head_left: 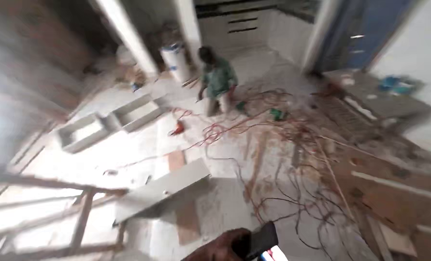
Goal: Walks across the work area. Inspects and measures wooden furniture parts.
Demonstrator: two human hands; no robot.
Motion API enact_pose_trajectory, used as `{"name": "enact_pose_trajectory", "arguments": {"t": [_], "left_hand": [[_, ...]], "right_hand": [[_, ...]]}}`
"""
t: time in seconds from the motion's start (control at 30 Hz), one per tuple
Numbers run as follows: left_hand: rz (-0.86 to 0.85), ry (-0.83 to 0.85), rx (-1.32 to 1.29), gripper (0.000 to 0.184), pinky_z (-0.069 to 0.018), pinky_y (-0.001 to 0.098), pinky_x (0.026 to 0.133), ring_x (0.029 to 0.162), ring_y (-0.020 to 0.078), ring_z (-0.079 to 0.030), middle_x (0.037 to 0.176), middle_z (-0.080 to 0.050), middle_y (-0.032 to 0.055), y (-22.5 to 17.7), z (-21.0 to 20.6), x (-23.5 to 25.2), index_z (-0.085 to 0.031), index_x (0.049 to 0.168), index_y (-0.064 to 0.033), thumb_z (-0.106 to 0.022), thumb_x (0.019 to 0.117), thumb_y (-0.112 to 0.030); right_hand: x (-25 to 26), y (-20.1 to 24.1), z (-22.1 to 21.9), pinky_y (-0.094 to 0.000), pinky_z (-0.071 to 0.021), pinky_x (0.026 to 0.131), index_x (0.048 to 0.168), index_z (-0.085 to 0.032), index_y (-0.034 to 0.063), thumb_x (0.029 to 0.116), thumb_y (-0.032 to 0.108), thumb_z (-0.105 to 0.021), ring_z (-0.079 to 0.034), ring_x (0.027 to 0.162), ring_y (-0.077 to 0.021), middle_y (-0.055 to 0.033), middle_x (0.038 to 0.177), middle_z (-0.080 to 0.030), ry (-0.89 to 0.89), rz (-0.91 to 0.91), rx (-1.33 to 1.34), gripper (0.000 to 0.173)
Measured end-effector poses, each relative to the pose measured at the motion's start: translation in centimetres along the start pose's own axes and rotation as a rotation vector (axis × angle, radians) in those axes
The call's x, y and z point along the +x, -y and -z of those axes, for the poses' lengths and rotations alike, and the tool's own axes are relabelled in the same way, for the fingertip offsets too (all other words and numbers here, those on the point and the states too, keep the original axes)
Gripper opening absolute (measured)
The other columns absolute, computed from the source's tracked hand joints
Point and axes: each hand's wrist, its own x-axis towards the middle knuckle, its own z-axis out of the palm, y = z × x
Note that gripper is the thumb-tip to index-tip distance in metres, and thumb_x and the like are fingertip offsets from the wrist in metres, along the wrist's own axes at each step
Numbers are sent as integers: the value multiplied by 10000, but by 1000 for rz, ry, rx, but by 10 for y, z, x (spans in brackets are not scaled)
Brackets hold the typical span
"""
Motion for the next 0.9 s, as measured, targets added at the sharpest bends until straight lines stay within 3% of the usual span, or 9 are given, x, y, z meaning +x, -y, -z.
{"name": "enact_pose_trajectory", "arguments": {"t": [0.1, 0.2, 0.27, 0.33, 0.4, 0.5, 0.73, 0.8, 0.9], "left_hand": [[-33, -202, -189, 816, -580, 422, 856, 987, 220, -673, 1227, -655, 144, 10, 42, -38, -458, 1473, -53, -821, 745, -121], [-136, -380, -349, 856, -579, 413, 859, 992, 209, -672, 1250, -653, 120, 32, 62, -71, -452, 1480, -76, -853, 731, -186], [-163, -518, -433, 908, -588, 418, 846, 994, 214, -676, 1262, -648, 118, 48, 67, -88, -437, 1494, -84, -876, 715, -238], [-189, -676, -511, 969, -605, 425, 829, 979, 211, -689, 1241, -652, 106, 59, 73, -100, -427, 1499, -74, -907, 685, -289], [-199, -841, -591, 1024, -619, 455, 813, 937, 216, -693, 1179, -650, 89, 69, 82, -112, -412, 1495, -54, -926, 650, -317], [-200, -1076, -729, 1027, -619, 509, 827, 905, 224, -692, 1101, -662, 66, 81, 107, -140, -437, 1476, -80, -943, 623, -347], [-306, -1574, -1048, 754, -596, 562, 857, 861, 252, -708, 948, -691, 63, 104, 210, -217, -502, 1368, -108, -824, 734, -359], [-328, -1690, -1066, 616, -587, 573, 877, 913, 291, -717, 1027, -711, 103, 108, 242, -223, -497, 1365, -95, -705, 832, -322], [-302, -1783, -1040, 622, -574, 542, 919, 1072, 343, -695, 1321, -645, 169, 131, 284, -223, -386, 1475, -101, -596, 922, -295]], "right_hand": [[69, 28, -39, -341, -559, 844, 1329, -546, -25, 1001, 230, -572, -645, 953, -134, -102, 1115, -667, 273, -6, -274, 415], [119, 58, -82, -479, -566, 949, 1399, -544, 67, 1057, 339, -513, -695, 1060, -232, -139, 1177, -703, 501, -62, -642, 438], [149, 73, -108, -534, -571, 903, 1344, -595, 100, 1041, 371, -520, -708, 1005, -273, -140, 1107, -716, 648, -55, -831, 413], [187, 74, -126, -536, -568, 899, 1201, -684, 107, 1002, 406, -581, -711, 995, -273, -125, 1060, -729, 715, -2, -962, 374], [230, 69, -135, -516, -554, 939, 1107, -737, 68, 963, 324, -637, -711, 1027, -276, -140, 1064, -741, 733, 107, -1006, 310], [299, 82, -126, -507, -535, 1024, 1153, -762, 146, 974, 358, -646, -686, 1142, -247, -87, 1188, -735, 734, 145, -1152, 300], [479, 107, -49, -611, -509, 1023, 1175, -771, 141, 984, 428, -678, -680, 1153, -343, -154, 1210, -725, 658, 36, -1274, 356], [507, 106, -55, -619, -506, 1023, 1174, -773, 135, 993, 410, -673, -683, 1151, -352, -154, 1201, -733, 656, 29, -1268, 344], [526, 93, -100, -641, -511, 989, 1168, -776, 126, 1008, 386, -648, -693, 1118, -369, -159, 1167, -743, 650, 38, -1305, 331]]}}
